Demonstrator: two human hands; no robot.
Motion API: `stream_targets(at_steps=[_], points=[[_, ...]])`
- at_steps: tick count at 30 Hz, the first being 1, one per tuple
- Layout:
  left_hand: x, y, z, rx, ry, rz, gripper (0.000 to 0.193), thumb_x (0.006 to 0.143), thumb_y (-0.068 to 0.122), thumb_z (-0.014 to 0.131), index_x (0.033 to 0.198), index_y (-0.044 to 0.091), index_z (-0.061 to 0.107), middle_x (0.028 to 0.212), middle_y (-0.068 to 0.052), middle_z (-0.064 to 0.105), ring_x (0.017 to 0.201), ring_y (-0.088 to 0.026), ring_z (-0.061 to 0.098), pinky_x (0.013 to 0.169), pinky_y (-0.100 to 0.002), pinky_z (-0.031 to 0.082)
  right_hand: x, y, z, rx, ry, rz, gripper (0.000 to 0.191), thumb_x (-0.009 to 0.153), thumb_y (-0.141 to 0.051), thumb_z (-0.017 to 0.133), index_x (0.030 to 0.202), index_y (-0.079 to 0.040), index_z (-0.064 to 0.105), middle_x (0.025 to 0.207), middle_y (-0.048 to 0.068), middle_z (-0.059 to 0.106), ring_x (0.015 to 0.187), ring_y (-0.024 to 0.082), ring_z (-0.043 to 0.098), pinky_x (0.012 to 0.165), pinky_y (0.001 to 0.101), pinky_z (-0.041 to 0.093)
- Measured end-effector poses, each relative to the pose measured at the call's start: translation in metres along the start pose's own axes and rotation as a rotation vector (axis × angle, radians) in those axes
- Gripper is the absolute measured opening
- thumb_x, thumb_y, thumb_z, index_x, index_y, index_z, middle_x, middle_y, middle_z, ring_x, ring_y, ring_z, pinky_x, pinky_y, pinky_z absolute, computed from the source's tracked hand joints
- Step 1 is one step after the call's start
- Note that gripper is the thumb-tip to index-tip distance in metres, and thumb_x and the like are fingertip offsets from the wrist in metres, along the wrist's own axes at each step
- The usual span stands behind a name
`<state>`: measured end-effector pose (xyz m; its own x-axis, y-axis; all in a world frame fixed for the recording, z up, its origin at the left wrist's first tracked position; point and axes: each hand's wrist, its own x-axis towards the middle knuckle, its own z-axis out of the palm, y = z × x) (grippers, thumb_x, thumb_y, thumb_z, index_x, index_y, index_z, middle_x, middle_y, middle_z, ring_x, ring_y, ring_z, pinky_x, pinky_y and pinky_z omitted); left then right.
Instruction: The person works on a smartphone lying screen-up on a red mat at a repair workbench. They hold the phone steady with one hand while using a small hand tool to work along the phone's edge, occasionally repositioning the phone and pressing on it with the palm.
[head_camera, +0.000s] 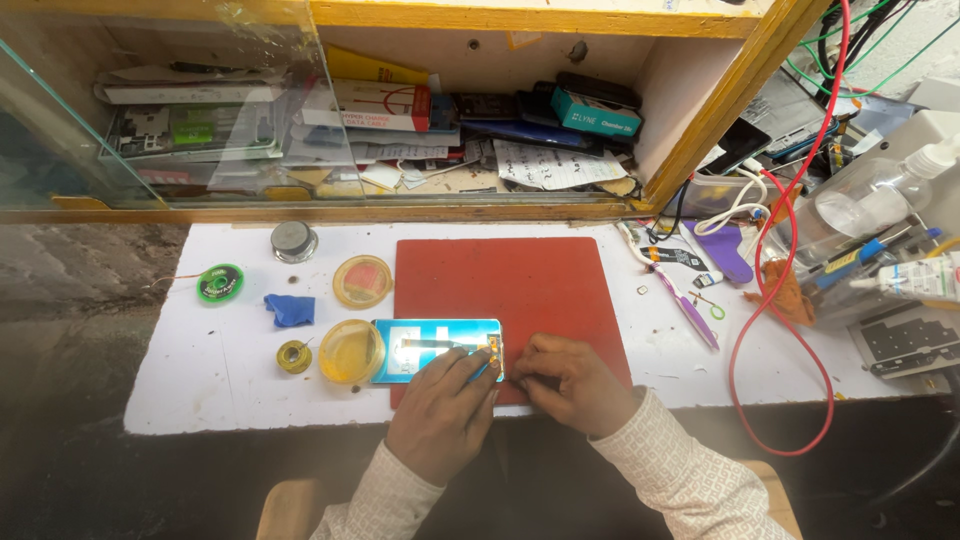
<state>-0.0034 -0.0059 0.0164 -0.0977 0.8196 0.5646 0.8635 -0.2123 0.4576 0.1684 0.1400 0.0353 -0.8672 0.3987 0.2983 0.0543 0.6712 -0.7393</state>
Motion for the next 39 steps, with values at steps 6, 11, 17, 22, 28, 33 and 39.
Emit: stream_targets(at_steps=[6,11,17,22,28,33,39], points=[[0.000,-0.001,0.000,-0.010,0.000,0.002,0.032,0.088,0.015,0.072,0.117,0.002,0.072,0.124,-0.010,0.068,0.120,-0.030,0.059,0.099,-0.044,0.048,0.008,-0.001,-0.007,0.091,-0.081,0.140,0.011,0.083,0.000,0.067,0.093,0.000,0.073,0.083,0.008,0.065,0.077,0.022,0.069,0.068,0.0318,0.055],[0.000,-0.002,0.000,-0.011,0.000,0.001,0.032,0.088,0.015,0.072,0.117,0.002,0.072,0.125,-0.010,0.068,0.119,-0.030,0.059,0.099,-0.044,0.048,0.030,-0.001,-0.017,0.019,-0.227,0.235,0.012,0.080,-0.003,0.071,0.090,-0.003,0.076,0.084,0.008,0.072,0.081,0.022,0.072,0.073,0.0330,0.056],[0.000,-0.002,0.001,-0.024,0.002,0.001,0.033,0.087,0.015,0.072,0.118,0.003,0.072,0.125,-0.010,0.067,0.120,-0.031,0.059,0.099,-0.044,0.047,0.043,-0.006,-0.020,-0.073,-0.324,0.329,0.012,0.075,-0.003,0.072,0.087,-0.004,0.077,0.084,0.008,0.074,0.083,0.023,0.073,0.075,0.0351,0.057],[0.000,-0.001,0.000,-0.025,0.006,0.004,0.033,0.086,0.014,0.072,0.118,0.003,0.072,0.125,-0.010,0.067,0.120,-0.031,0.059,0.100,-0.044,0.047,0.051,-0.008,-0.020,-0.130,-0.353,0.290,0.012,0.074,-0.003,0.073,0.085,-0.005,0.077,0.083,0.008,0.075,0.082,0.023,0.072,0.075,0.0354,0.055],[0.001,0.000,-0.002,-0.028,0.005,0.002,0.032,0.087,0.015,0.072,0.117,0.003,0.072,0.124,-0.010,0.067,0.120,-0.031,0.059,0.099,-0.044,0.047,0.063,0.002,-0.022,-0.100,-0.483,0.431,0.008,0.076,-0.006,0.077,0.084,-0.006,0.077,0.075,0.006,0.076,0.072,0.018,0.071,0.068,0.0335,0.056],[0.001,0.000,-0.002,-0.022,0.017,0.010,0.032,0.087,0.015,0.072,0.117,0.003,0.072,0.124,-0.009,0.067,0.120,-0.031,0.059,0.099,-0.044,0.047,0.075,0.017,-0.020,-0.054,-0.605,0.434,0.008,0.074,-0.004,0.076,0.082,-0.007,0.078,0.075,0.004,0.077,0.071,0.014,0.072,0.067,0.0315,0.058],[0.001,-0.001,-0.002,-0.025,0.010,0.012,0.032,0.087,0.015,0.072,0.117,0.003,0.072,0.124,-0.010,0.067,0.119,-0.030,0.059,0.099,-0.044,0.047,0.083,0.028,-0.015,-0.150,-0.660,0.452,0.010,0.070,-0.005,0.078,0.079,-0.008,0.079,0.073,0.004,0.076,0.069,0.015,0.070,0.065,0.0325,0.055]])
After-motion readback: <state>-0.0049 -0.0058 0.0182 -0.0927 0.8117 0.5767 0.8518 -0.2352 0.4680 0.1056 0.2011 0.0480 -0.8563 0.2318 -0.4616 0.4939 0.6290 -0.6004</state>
